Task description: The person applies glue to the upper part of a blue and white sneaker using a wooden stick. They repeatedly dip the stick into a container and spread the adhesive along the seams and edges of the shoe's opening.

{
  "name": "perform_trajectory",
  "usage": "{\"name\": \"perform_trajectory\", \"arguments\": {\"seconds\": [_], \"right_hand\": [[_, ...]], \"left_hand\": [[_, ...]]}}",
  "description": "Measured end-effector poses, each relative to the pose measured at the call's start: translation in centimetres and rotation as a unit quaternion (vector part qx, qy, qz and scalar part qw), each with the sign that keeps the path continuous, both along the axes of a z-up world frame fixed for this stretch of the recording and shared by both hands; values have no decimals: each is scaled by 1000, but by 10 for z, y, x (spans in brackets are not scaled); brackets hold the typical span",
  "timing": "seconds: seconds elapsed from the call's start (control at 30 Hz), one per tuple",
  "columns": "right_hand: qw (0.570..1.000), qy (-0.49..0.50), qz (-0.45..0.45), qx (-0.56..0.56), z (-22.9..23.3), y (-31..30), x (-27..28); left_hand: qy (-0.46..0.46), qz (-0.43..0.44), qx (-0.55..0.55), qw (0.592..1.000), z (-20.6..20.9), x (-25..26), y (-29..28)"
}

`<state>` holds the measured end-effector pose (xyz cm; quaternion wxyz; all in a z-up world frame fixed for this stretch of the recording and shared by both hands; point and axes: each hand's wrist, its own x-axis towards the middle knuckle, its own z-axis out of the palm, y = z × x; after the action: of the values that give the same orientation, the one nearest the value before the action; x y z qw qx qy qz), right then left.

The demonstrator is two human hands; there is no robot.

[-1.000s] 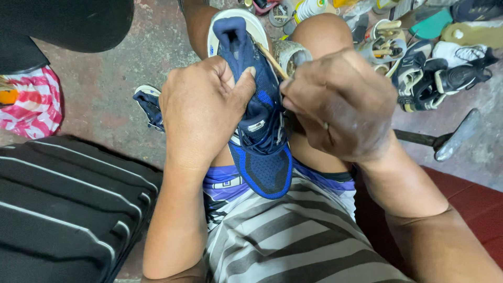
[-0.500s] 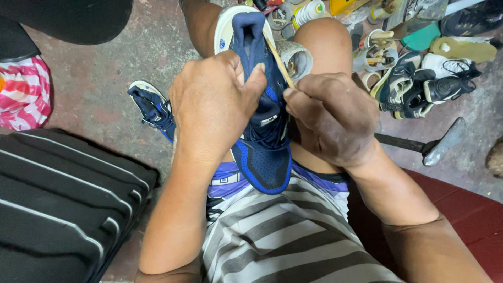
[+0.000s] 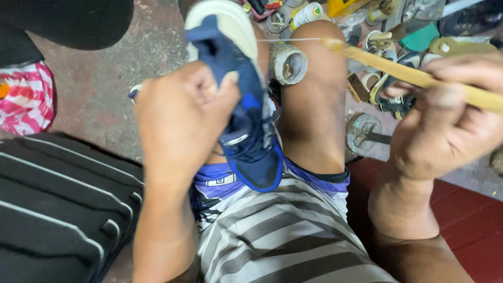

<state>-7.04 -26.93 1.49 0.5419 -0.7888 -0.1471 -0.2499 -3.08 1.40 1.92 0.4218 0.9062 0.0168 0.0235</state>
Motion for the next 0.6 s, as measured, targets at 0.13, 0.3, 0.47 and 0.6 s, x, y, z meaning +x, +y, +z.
{"name": "perform_trajectory", "arguments": {"seconds": [0.13,0.3,0.47,0.6], "right_hand": [[965,65,-33,-252,-3,-3,17],[958,49,17,-281,-44,17,50],[965,109,39,-236,-69,23,61],[965,210,28,-158,-81,12,64]], "left_hand": [[-9,34,-5,999,33,-11,17],[-10,41,101,994,55,-16,18],[-38,14,190,981,37,-8,8],[-32,25,148,988,23,4,6]]}}
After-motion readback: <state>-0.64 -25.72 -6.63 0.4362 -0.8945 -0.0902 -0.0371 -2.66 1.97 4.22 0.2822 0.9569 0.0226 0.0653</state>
